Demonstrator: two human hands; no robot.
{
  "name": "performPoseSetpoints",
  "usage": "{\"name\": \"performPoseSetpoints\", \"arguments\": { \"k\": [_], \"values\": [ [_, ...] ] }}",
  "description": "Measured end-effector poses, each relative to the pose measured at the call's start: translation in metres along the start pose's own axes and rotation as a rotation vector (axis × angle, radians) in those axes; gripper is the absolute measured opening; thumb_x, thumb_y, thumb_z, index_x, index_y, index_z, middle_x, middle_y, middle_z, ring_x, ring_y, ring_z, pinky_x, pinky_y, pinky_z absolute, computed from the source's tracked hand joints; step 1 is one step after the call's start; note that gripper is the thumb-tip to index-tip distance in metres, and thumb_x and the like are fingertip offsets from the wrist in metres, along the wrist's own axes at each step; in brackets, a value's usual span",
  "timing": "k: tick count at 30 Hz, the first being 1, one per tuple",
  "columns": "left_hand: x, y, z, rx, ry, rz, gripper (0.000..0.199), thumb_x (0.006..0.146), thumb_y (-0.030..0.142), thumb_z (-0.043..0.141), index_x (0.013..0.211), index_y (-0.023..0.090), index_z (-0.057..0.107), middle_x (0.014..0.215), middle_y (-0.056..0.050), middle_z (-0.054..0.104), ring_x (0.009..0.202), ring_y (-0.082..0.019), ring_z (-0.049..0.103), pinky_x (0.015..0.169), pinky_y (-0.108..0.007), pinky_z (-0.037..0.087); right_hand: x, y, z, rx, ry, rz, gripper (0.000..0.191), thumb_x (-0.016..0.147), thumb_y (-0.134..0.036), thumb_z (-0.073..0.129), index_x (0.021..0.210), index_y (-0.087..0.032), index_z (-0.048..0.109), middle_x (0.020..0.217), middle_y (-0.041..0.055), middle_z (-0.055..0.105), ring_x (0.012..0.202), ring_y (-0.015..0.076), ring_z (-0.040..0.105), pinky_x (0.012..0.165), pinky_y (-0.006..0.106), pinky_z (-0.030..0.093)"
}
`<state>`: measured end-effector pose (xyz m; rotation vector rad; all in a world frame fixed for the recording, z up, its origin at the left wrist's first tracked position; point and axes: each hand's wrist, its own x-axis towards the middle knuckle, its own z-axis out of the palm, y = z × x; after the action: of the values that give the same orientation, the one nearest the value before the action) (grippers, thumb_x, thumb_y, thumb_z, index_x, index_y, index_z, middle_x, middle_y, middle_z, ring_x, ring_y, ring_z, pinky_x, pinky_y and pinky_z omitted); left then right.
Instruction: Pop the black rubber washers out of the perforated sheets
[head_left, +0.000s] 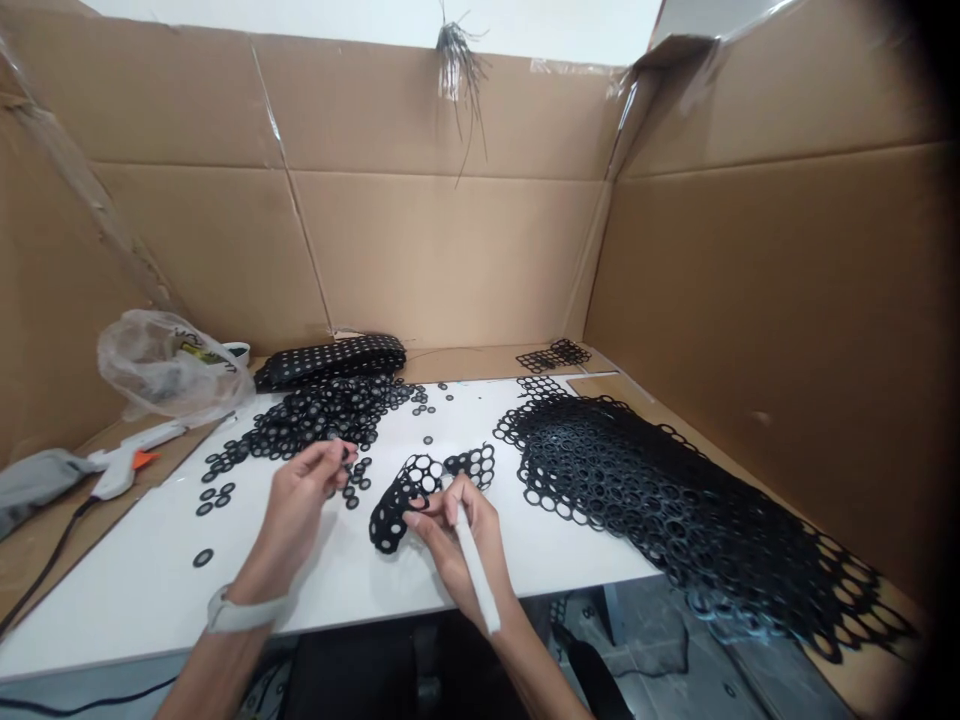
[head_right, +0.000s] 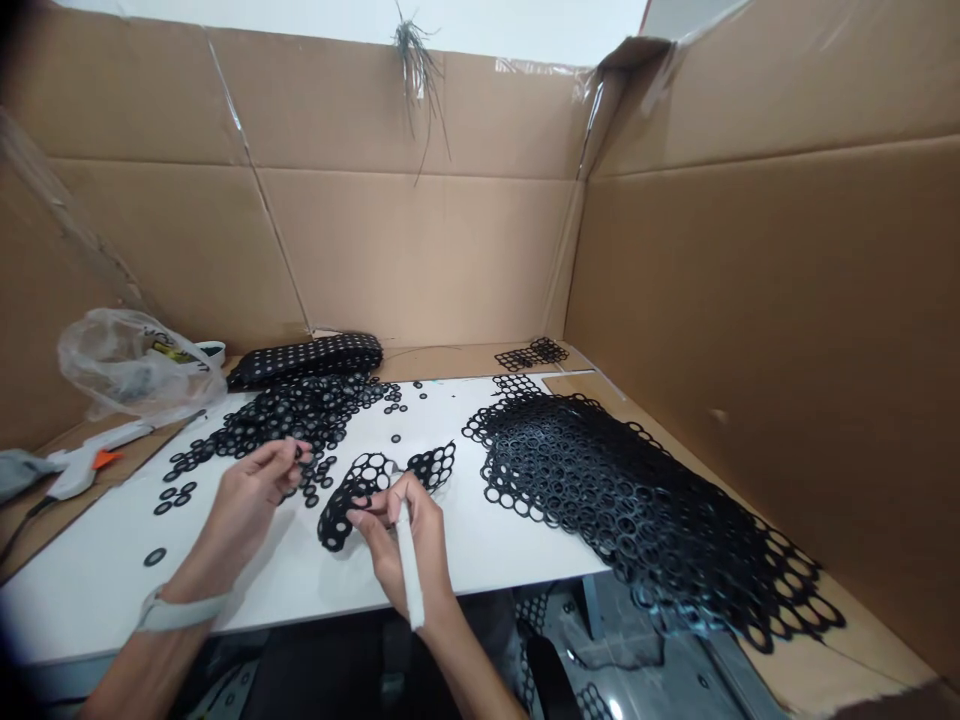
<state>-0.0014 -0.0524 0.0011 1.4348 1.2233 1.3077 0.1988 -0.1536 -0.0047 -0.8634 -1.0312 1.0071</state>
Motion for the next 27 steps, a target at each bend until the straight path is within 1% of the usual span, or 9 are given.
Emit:
{"name": "performPoseSetpoints", "arguments": {
  "k": [2,4,7,9,11,13,16,22,27],
  "values": [
    [0.019,-0.006,-0.013,0.090,0.035,0.030,0.060,0.086,0.070,0.077,0.115,0.018,0.081,0.118,-0.012,0.079,0.087,-0.023,0.072,0.084,-0.037,0.058,0.001,0.000,-0.006,0.010,0.010,0.030,0.046,0.087,-0.030,0.086,0.080,-0.025,0.042,0.088,0.0037,0.072,0.098,0.0254,0.075,0.079,0.031,0.057],
    [0.028,-0.009,-0.020,0.176,0.018,0.071,0.061,0.079,0.067,0.084,0.120,0.021,0.083,0.125,-0.012,0.079,0.108,-0.030,0.073,0.101,-0.044,0.056,0.002,-0.001,-0.011,0.015,0.020,0.054,0.048,0.087,-0.033,0.088,0.080,-0.025,0.041,0.092,0.0055,0.075,0.093,0.0237,0.075,0.075,0.030,0.057],
    [0.020,-0.005,-0.019,0.276,0.005,0.170,0.054,0.080,0.064,0.085,0.119,0.027,0.084,0.138,-0.008,0.075,0.133,-0.034,0.064,0.117,-0.047,0.048,0.004,-0.003,-0.013,0.032,0.034,0.084,0.052,0.085,-0.035,0.091,0.079,-0.024,0.040,0.096,0.0066,0.077,0.083,0.0200,0.073,0.070,0.028,0.056],
    [0.001,0.002,-0.011,0.339,0.025,0.259,0.041,0.090,0.061,0.078,0.117,0.030,0.084,0.136,-0.005,0.075,0.132,-0.030,0.065,0.114,-0.043,0.051,0.005,-0.003,-0.013,0.059,0.048,0.113,0.054,0.081,-0.036,0.094,0.080,-0.024,0.042,0.095,0.0042,0.074,0.080,0.0180,0.072,0.069,0.027,0.056],
    [-0.023,0.009,-0.001,0.364,0.039,0.331,0.029,0.099,0.055,0.072,0.111,0.031,0.084,0.124,-0.003,0.080,0.119,-0.025,0.072,0.105,-0.037,0.056,0.005,-0.003,-0.012,0.077,0.058,0.141,0.055,0.077,-0.036,0.097,0.080,-0.023,0.043,0.090,0.0010,0.071,0.078,0.0168,0.072,0.070,0.026,0.057],
    [-0.047,0.012,0.010,0.346,-0.033,0.371,0.022,0.101,0.050,0.072,0.107,0.033,0.085,0.118,-0.001,0.081,0.113,-0.023,0.074,0.103,-0.034,0.058,0.004,-0.003,-0.012,0.078,0.047,0.153,0.056,0.076,-0.036,0.098,0.081,-0.023,0.044,0.086,-0.0008,0.069,0.078,0.0161,0.071,0.070,0.025,0.057],
    [-0.073,0.009,0.025,0.308,-0.145,0.360,0.024,0.103,0.046,0.071,0.121,0.036,0.083,0.125,0.000,0.081,0.118,-0.022,0.075,0.105,-0.033,0.059,0.003,-0.005,-0.014,0.069,-0.012,0.155,0.055,0.078,-0.037,0.097,0.081,-0.023,0.043,0.084,-0.0009,0.071,0.077,0.0159,0.071,0.071,0.025,0.055],
    [-0.094,-0.004,0.041,0.169,-0.168,0.202,0.030,0.105,0.048,0.068,0.129,0.037,0.081,0.132,-0.003,0.079,0.125,-0.023,0.074,0.101,-0.033,0.064,0.002,-0.023,-0.026,-0.032,-0.147,0.227,0.055,0.082,-0.037,0.094,0.080,-0.024,0.041,0.091,0.0053,0.079,0.084,0.0192,0.073,0.075,0.026,0.052],
    [-0.098,-0.010,0.049,0.157,-0.161,0.239,0.029,0.107,0.044,0.066,0.132,0.040,0.080,0.130,-0.003,0.078,0.124,-0.022,0.073,0.104,-0.034,0.063,0.001,-0.027,-0.034,-0.174,-0.199,0.237,0.047,0.087,-0.035,0.086,0.081,-0.024,0.040,0.092,0.0060,0.079,0.087,0.0210,0.072,0.077,0.028,0.050]
  ]
}}
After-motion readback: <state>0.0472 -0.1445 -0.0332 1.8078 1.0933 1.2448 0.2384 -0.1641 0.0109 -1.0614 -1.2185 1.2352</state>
